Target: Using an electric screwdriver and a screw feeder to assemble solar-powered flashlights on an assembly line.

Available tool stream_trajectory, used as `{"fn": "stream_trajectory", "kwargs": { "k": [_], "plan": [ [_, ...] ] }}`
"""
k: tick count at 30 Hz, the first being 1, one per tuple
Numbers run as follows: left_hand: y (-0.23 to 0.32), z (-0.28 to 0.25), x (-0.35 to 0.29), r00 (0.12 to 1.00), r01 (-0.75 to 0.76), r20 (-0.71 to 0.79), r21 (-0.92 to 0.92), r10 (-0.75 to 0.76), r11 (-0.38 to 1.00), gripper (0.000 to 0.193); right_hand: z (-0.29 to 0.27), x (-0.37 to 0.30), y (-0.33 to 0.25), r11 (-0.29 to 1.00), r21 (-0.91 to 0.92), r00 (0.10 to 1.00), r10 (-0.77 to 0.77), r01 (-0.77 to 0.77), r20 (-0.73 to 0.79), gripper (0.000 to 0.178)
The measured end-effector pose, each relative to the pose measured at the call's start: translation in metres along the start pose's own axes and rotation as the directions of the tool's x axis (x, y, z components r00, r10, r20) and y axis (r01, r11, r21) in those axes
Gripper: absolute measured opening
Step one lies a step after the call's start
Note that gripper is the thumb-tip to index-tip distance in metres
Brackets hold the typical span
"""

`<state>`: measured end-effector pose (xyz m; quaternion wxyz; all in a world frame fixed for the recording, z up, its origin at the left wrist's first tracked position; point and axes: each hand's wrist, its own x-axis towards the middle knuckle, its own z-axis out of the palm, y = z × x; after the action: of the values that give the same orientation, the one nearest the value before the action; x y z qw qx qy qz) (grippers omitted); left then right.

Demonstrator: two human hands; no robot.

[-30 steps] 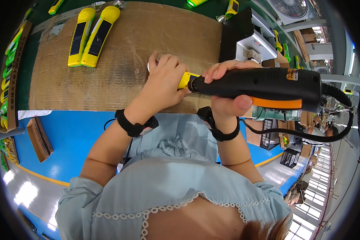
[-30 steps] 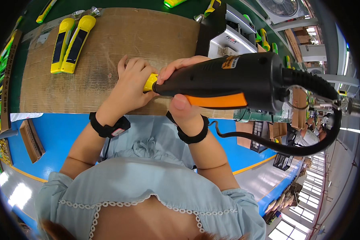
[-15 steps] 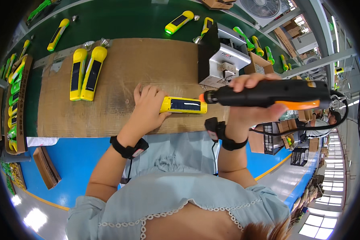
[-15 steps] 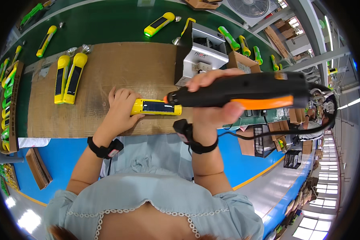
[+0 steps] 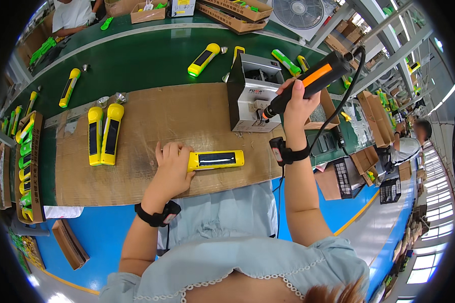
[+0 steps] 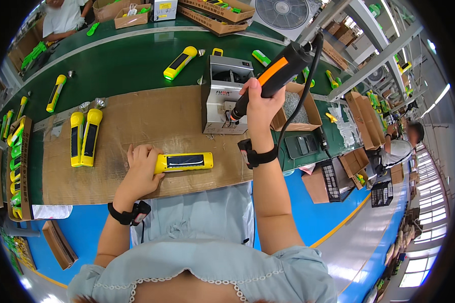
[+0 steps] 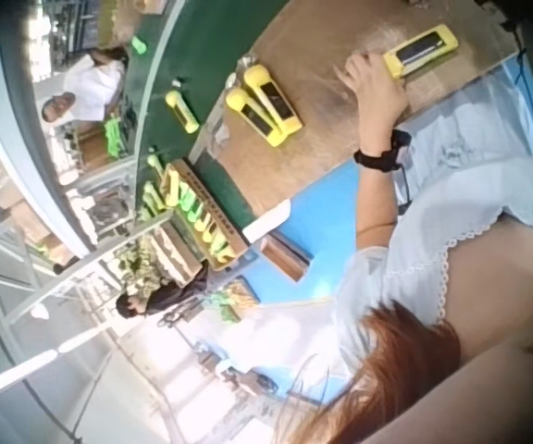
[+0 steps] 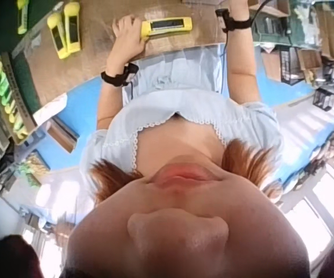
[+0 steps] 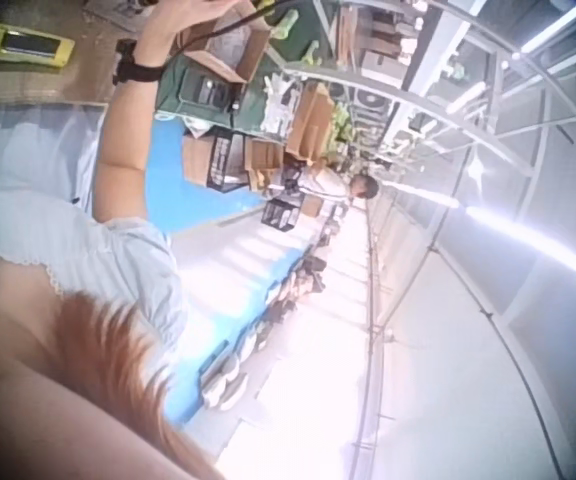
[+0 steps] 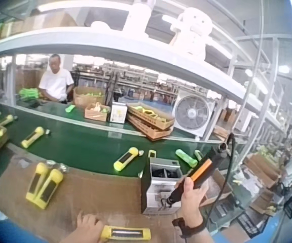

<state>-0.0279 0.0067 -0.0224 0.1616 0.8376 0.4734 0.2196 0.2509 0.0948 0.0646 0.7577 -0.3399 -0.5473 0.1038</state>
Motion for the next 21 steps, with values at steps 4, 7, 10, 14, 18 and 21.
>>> {"fn": "stream_trajectory", "kwargs": {
  "k": [4, 7, 10, 14, 18, 21],
  "plan": [
    [-0.001, 0.001, -0.005, 1.0, -0.009, 0.019, 0.009, 0.009, 1.0, 0.053, 0.0, 0.007, -0.005, 0.982, 0.028, 0.977, 0.183, -0.187, 0.107, 0.019],
    [-0.002, 0.003, -0.006, 1.0, -0.013, 0.011, -0.003, 0.013, 1.0, 0.054, -0.001, -0.001, -0.012, 0.956, 0.029, 0.947, 0.284, -0.291, 0.151, 0.022],
    [-0.008, 0.007, -0.003, 1.0, -0.022, -0.015, -0.004, 0.022, 1.0, 0.054, 0.002, -0.031, -0.019, 0.877, 0.232, 0.904, 0.382, -0.42, 0.192, 0.03],
    [-0.01, 0.008, -0.003, 0.997, -0.058, -0.054, 0.011, 0.058, 0.998, 0.053, 0.026, -0.06, -0.047, 0.883, 0.236, 0.899, 0.34, -0.406, 0.274, 0.059],
    [-0.013, 0.013, -0.005, 0.995, -0.056, -0.08, -0.006, 0.056, 0.998, 0.052, 0.057, -0.075, -0.057, 0.83, 0.409, 0.917, 0.278, -0.379, 0.286, 0.055],
    [-0.014, 0.018, -0.009, 0.994, -0.041, -0.096, 0.02, 0.043, 0.999, 0.05, 0.07, -0.083, -0.057, 0.804, 0.462, 0.912, 0.228, -0.374, 0.341, 0.049]
  ]
}}
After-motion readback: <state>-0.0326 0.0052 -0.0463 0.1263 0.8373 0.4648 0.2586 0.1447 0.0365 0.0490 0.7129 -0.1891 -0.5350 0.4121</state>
